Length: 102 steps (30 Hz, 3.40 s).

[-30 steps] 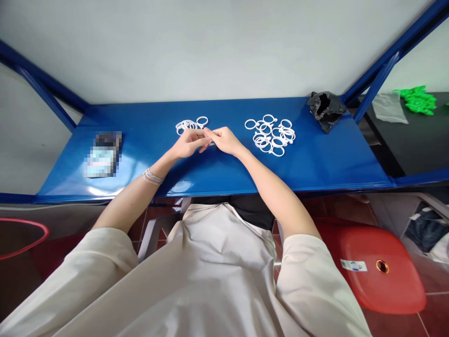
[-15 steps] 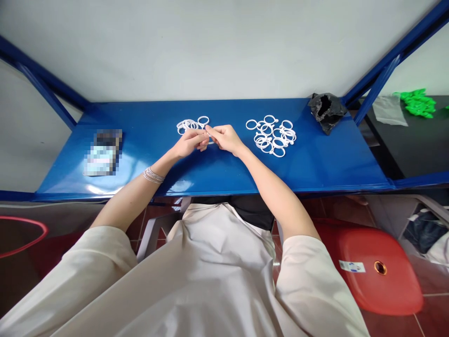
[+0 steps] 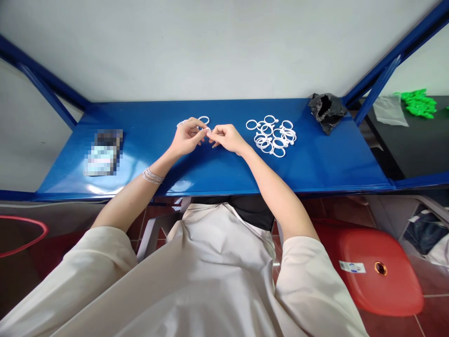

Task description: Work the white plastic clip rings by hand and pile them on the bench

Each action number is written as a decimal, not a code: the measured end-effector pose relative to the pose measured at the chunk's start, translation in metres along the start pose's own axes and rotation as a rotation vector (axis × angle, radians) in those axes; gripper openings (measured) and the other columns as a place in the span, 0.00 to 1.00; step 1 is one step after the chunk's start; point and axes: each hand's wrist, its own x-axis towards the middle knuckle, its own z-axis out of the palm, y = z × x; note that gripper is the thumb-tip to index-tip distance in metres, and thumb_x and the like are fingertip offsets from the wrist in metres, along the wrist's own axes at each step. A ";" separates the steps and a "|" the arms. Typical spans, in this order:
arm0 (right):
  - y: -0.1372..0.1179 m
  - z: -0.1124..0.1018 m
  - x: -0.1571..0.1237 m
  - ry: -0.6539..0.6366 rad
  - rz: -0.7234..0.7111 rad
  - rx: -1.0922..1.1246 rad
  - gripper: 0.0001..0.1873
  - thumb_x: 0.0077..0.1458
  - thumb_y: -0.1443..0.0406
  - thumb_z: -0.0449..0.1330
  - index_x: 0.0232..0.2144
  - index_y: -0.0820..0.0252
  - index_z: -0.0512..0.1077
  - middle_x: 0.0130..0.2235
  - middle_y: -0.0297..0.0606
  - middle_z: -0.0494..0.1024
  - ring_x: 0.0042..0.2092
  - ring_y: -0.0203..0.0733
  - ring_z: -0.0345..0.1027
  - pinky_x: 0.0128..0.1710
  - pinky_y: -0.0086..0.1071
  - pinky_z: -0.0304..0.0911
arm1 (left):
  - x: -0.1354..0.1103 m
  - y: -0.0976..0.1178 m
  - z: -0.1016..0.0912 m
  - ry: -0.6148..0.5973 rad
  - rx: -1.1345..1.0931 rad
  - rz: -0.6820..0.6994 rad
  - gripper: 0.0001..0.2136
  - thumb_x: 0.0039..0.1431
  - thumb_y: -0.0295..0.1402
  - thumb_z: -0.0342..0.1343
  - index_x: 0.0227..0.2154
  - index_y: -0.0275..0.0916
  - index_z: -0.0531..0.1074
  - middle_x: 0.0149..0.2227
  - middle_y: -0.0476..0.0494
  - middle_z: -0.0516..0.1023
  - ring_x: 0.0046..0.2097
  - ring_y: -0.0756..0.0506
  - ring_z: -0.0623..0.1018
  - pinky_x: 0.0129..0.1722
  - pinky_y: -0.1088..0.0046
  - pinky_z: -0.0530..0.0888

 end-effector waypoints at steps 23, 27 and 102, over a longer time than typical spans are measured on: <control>0.008 -0.006 0.003 0.077 -0.148 -0.620 0.14 0.53 0.59 0.75 0.37 0.59 0.79 0.35 0.36 0.81 0.35 0.42 0.69 0.40 0.37 0.63 | 0.000 0.002 -0.003 -0.137 -0.068 -0.065 0.14 0.68 0.47 0.67 0.40 0.39 0.81 0.30 0.44 0.81 0.26 0.49 0.79 0.25 0.72 0.76; 0.008 -0.005 0.003 0.062 -0.109 -0.653 0.08 0.52 0.64 0.73 0.34 0.59 0.78 0.34 0.38 0.83 0.35 0.43 0.71 0.41 0.37 0.63 | -0.001 0.005 -0.001 -0.153 -0.120 -0.068 0.16 0.68 0.47 0.68 0.39 0.38 0.81 0.26 0.44 0.80 0.27 0.48 0.81 0.25 0.72 0.78; 0.033 -0.055 0.015 0.404 -0.075 -0.825 0.17 0.69 0.62 0.65 0.57 0.61 0.79 0.48 0.54 0.81 0.60 0.68 0.75 0.67 0.68 0.67 | 0.005 -0.018 -0.019 0.286 0.415 -0.022 0.08 0.56 0.25 0.66 0.34 0.44 0.75 0.31 0.45 0.78 0.37 0.41 0.78 0.42 0.62 0.75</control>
